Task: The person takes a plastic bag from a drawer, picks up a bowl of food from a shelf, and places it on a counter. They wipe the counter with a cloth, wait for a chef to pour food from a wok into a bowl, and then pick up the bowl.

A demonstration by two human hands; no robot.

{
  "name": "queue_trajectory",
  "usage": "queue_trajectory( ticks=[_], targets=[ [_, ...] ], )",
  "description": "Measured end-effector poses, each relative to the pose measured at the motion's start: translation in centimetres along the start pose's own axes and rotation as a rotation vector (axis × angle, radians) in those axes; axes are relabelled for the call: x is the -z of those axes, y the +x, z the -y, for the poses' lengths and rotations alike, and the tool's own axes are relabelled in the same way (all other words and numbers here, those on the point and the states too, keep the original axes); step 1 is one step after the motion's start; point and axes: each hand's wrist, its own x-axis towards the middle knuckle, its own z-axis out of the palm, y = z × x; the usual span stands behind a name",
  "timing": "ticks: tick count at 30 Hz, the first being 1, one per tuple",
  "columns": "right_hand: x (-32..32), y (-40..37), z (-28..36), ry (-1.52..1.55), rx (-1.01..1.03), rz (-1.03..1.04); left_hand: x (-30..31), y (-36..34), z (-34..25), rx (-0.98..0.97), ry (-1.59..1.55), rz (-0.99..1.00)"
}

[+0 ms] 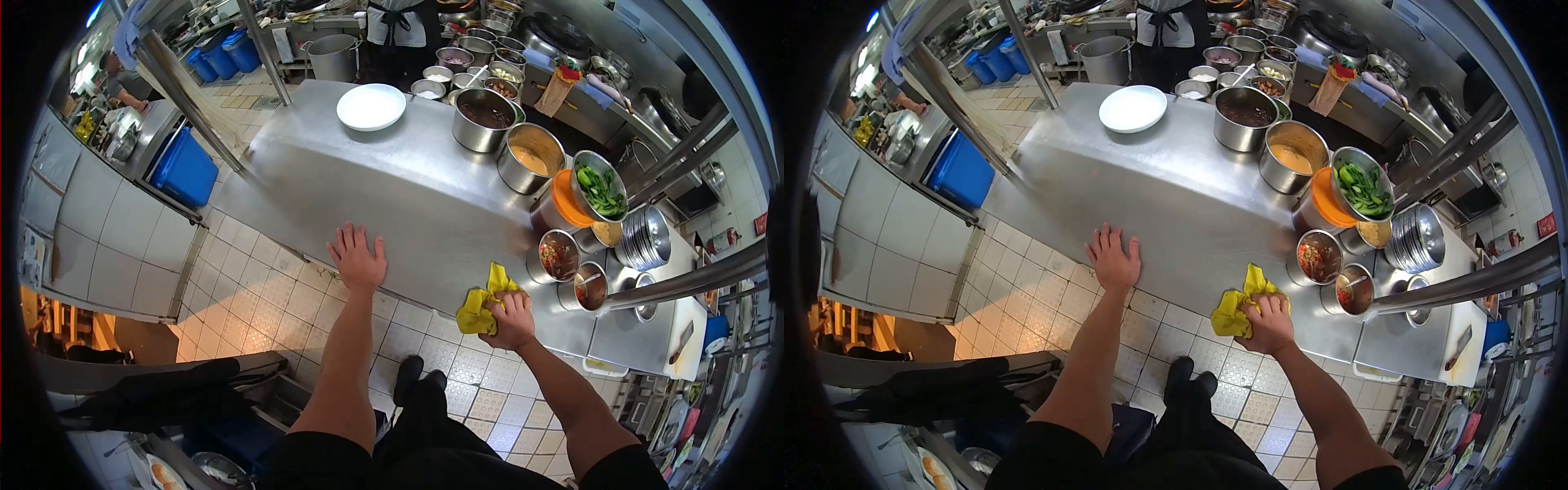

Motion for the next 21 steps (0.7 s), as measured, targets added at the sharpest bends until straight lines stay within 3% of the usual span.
queue_trajectory(
  ticks=[21],
  targets=[
    [0.23,0.11,0.07,0.023,0.014,-0.02,-0.05,0.1,-0.15,0.003,0.015,0.01]
  ],
)
